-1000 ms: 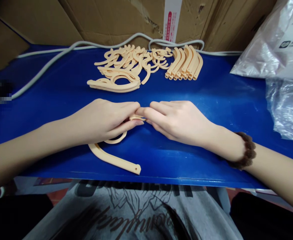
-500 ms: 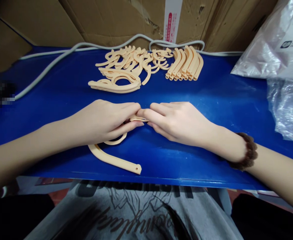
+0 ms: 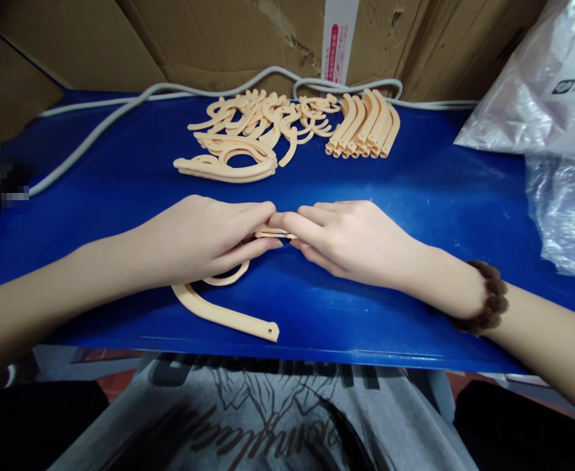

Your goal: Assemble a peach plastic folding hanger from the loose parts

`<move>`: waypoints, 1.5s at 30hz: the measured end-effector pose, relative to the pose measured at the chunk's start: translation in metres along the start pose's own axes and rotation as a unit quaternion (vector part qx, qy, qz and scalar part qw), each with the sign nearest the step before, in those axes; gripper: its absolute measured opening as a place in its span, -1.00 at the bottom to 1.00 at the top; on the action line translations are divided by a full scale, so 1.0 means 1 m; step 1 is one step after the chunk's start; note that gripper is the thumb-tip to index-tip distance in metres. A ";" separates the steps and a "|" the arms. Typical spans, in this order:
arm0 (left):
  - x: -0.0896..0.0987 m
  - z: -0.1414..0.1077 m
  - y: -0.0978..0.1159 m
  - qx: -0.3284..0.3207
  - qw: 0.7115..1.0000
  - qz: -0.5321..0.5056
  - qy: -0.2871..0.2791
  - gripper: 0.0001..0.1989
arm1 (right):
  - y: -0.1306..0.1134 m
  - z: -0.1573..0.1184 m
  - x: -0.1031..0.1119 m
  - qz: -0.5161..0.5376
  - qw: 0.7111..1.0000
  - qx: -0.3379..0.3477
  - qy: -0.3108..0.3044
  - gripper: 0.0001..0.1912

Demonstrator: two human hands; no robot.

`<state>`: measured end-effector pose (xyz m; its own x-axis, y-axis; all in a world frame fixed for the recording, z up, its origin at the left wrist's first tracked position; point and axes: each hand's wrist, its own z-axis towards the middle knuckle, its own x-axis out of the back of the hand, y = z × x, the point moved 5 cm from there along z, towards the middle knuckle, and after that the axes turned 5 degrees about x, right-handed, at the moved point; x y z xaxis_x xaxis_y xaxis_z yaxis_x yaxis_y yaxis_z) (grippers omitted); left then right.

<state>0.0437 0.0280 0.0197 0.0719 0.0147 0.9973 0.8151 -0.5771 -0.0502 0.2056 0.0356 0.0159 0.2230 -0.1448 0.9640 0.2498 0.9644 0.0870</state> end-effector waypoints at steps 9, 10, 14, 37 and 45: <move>-0.002 0.001 0.000 0.002 1.000 0.003 0.000 -0.77 | 0.000 -0.002 0.003 0.012 1.000 0.000 0.010 -0.68; -0.002 0.001 0.000 0.007 1.000 0.001 -0.002 -0.78 | -0.001 -0.002 0.003 0.010 1.000 -0.001 0.015 -0.68; -0.002 0.002 0.000 0.014 1.000 -0.018 0.000 -0.80 | -0.002 -0.003 0.006 -0.005 0.999 -0.003 0.033 -0.72; -0.001 0.000 0.004 -0.006 1.000 -0.005 0.012 -0.77 | -0.007 -0.002 0.012 -0.050 0.996 0.020 0.075 -0.77; -0.003 -0.001 0.004 -0.026 0.999 0.004 0.041 -0.79 | -0.007 -0.002 0.011 -0.047 0.995 0.032 0.079 -0.75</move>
<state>0.0463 0.0244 0.0165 0.0302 -0.0561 0.9980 0.7831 -0.6191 -0.0585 0.2079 0.0266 0.0250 0.3478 -0.2640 0.8996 0.2168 0.9562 0.1968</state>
